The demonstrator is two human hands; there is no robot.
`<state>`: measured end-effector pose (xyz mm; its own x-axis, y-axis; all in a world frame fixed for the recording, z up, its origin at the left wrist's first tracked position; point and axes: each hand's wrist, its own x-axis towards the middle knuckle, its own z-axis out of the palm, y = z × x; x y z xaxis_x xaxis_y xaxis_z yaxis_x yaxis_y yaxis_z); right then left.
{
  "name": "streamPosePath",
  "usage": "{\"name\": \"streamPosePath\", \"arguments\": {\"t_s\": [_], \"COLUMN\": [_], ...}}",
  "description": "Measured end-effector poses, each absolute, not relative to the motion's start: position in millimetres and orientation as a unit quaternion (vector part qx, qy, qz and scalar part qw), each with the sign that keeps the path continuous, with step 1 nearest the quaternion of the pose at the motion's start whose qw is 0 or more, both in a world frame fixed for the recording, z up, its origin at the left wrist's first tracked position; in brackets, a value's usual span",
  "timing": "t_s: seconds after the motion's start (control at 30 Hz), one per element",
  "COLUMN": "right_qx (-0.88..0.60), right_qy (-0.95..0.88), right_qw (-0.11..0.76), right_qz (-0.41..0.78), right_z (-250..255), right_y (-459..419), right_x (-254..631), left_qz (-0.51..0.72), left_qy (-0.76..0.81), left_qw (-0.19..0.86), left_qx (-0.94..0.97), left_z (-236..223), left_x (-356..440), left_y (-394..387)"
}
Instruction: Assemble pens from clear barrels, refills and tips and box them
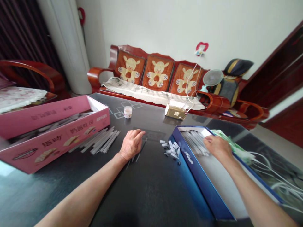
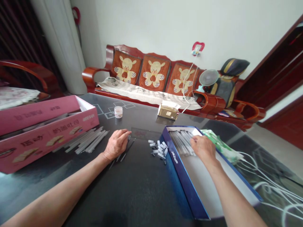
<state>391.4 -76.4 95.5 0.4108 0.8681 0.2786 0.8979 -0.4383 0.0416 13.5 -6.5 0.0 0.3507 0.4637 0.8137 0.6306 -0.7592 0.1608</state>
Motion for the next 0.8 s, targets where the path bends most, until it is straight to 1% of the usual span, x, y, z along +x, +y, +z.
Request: {"name": "streamPosePath", "arguments": {"t_s": [0.03, 0.1, 0.17, 0.2, 0.3, 0.4, 0.5, 0.63, 0.8], "right_qx": [-0.813, -0.739, -0.659, -0.626, -0.566, -0.551, -0.57, -0.594, -0.591], "right_qy": [-0.553, -0.606, -0.639, -0.653, -0.679, -0.674, -0.651, -0.638, -0.633], "right_qw": [0.101, 0.227, 0.353, 0.394, 0.461, 0.492, 0.501, 0.488, 0.495], "right_qz": [-0.154, -0.191, -0.181, -0.16, -0.072, -0.015, 0.012, 0.046, 0.074], "right_z": [100.5, 107.1, 103.9, 97.4, 61.6, 20.8, -1.9, -4.8, -2.7], "right_y": [-76.8, -79.3, -83.8, -86.1, -90.6, -89.0, -83.9, -77.8, -75.9], "right_x": [379.5, 342.8, 292.6, 265.6, 196.4, 164.8, 163.8, 170.7, 171.1], "left_qz": [-0.455, -0.437, -0.412, -0.401, -0.372, -0.355, -0.346, -0.327, -0.267], "left_qy": [-0.338, -0.349, -0.373, -0.394, -0.466, -0.507, -0.52, -0.551, -0.628], "left_qw": [0.091, 0.093, 0.091, 0.091, 0.083, 0.077, 0.082, 0.084, 0.055], "left_qx": [-0.819, -0.824, -0.826, -0.822, -0.799, -0.782, -0.777, -0.763, -0.729], "left_z": [0.0, 0.3, 1.0, 1.5, 3.6, 5.3, 6.7, 12.1, 27.2], "left_x": [13.7, 13.4, 11.9, 10.7, 6.5, 4.0, 3.3, 0.2, -8.7], "left_y": [-6.6, -6.5, -6.4, -6.4, -6.6, -6.7, -5.9, -4.0, -2.4]}}
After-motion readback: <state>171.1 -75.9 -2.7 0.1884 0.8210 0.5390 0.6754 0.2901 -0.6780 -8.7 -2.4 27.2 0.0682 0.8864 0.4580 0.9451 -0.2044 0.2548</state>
